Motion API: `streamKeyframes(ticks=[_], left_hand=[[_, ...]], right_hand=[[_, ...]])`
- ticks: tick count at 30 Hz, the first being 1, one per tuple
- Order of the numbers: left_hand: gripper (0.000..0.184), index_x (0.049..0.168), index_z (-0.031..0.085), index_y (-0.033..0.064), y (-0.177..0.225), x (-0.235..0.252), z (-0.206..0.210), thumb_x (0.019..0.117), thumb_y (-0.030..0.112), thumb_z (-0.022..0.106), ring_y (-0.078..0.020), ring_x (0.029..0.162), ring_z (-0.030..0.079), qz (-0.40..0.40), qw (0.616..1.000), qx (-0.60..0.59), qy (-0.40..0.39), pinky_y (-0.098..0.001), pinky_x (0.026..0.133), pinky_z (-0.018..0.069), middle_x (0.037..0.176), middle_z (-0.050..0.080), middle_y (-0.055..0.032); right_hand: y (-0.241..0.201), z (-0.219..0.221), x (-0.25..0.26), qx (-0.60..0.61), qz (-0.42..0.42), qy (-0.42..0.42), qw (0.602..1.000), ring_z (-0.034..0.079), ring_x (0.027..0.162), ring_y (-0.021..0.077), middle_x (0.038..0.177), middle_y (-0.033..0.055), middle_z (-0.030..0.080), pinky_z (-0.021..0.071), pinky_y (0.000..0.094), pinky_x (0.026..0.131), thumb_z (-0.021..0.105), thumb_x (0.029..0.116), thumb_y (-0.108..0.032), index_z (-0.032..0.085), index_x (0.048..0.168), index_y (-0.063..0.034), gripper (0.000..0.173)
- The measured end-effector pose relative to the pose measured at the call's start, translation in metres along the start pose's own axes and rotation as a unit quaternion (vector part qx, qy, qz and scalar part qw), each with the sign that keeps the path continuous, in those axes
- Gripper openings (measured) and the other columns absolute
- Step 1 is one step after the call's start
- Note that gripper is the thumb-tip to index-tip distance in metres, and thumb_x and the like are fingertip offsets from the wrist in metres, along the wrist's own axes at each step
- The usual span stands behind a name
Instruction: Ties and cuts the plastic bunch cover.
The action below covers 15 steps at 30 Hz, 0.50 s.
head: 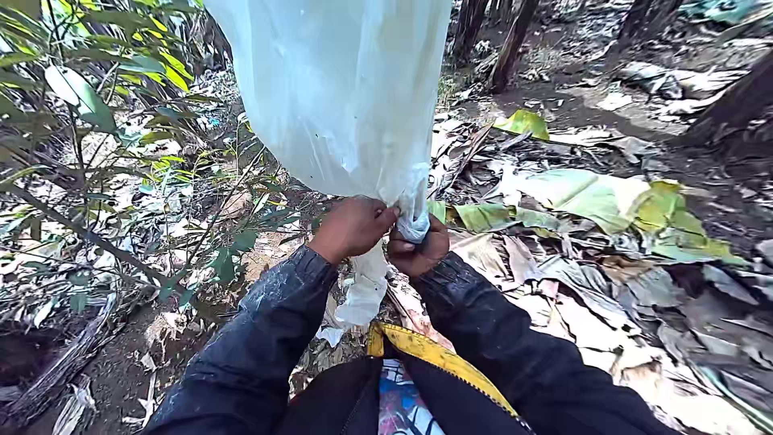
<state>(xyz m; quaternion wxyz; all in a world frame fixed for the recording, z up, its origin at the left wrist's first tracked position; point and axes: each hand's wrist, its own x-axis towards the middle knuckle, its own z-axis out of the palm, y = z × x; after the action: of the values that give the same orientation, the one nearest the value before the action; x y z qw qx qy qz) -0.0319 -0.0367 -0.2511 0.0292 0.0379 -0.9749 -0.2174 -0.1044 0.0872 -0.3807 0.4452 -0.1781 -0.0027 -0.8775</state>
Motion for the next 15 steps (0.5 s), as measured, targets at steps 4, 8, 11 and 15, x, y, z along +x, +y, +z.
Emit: streamKeyframes(ticks=[4, 8, 11, 15], left_hand=[[0.044, 0.099, 0.074, 0.0089, -0.022, 0.003, 0.025, 0.1075, 0.042, 0.047, -0.0292, 0.09, 0.07, -0.027, 1.0, -0.003, 0.01, -0.0617, 0.082, 0.0535, 0.091, 0.072, -0.0115], [0.036, 0.103, 0.074, 0.0102, -0.012, -0.01, 0.019, 0.1064, 0.039, 0.053, -0.019, 0.07, 0.065, -0.02, 0.981, -0.123, 0.146, -0.0473, 0.068, 0.0552, 0.082, 0.069, -0.0051], [0.024, 0.1, 0.072, 0.0064, 0.004, -0.017, 0.011, 0.1063, 0.025, 0.057, -0.0065, 0.054, 0.055, 0.122, 0.928, -0.229, 0.267, -0.0266, 0.051, 0.0505, 0.073, 0.064, 0.0018], [0.025, 0.101, 0.075, 0.0073, 0.032, -0.012, 0.006, 0.1056, 0.025, 0.058, -0.0048, 0.064, 0.061, 0.169, 0.943, -0.17, 0.229, -0.0276, 0.06, 0.0541, 0.08, 0.07, 0.0018]], right_hand=[[-0.018, 0.022, 0.01, -0.189, -0.068, 0.033, 0.979, 0.064, 0.062, 0.0083, 0.079, 0.0011, 0.071, 0.0542, 0.0253, 0.054, 0.046, 0.1012, -0.032, 0.07, 0.094, -0.0192, 0.028], [-0.026, 0.023, 0.015, -0.234, -0.147, 0.058, 0.959, 0.069, 0.077, 0.0116, 0.091, 0.0015, 0.072, 0.0596, 0.0319, 0.066, 0.059, 0.0983, -0.023, 0.067, 0.105, -0.0179, 0.012], [-0.025, 0.022, 0.019, -0.223, -0.184, 0.054, 0.956, 0.068, 0.077, 0.0133, 0.092, 0.0025, 0.071, 0.0597, 0.0331, 0.066, 0.059, 0.0992, -0.024, 0.066, 0.107, -0.0174, 0.012], [-0.023, 0.027, 0.017, -0.192, -0.195, 0.017, 0.962, 0.07, 0.084, 0.0154, 0.095, 0.005, 0.072, 0.0608, 0.0366, 0.074, 0.068, 0.092, -0.022, 0.068, 0.107, -0.0148, 0.016]])
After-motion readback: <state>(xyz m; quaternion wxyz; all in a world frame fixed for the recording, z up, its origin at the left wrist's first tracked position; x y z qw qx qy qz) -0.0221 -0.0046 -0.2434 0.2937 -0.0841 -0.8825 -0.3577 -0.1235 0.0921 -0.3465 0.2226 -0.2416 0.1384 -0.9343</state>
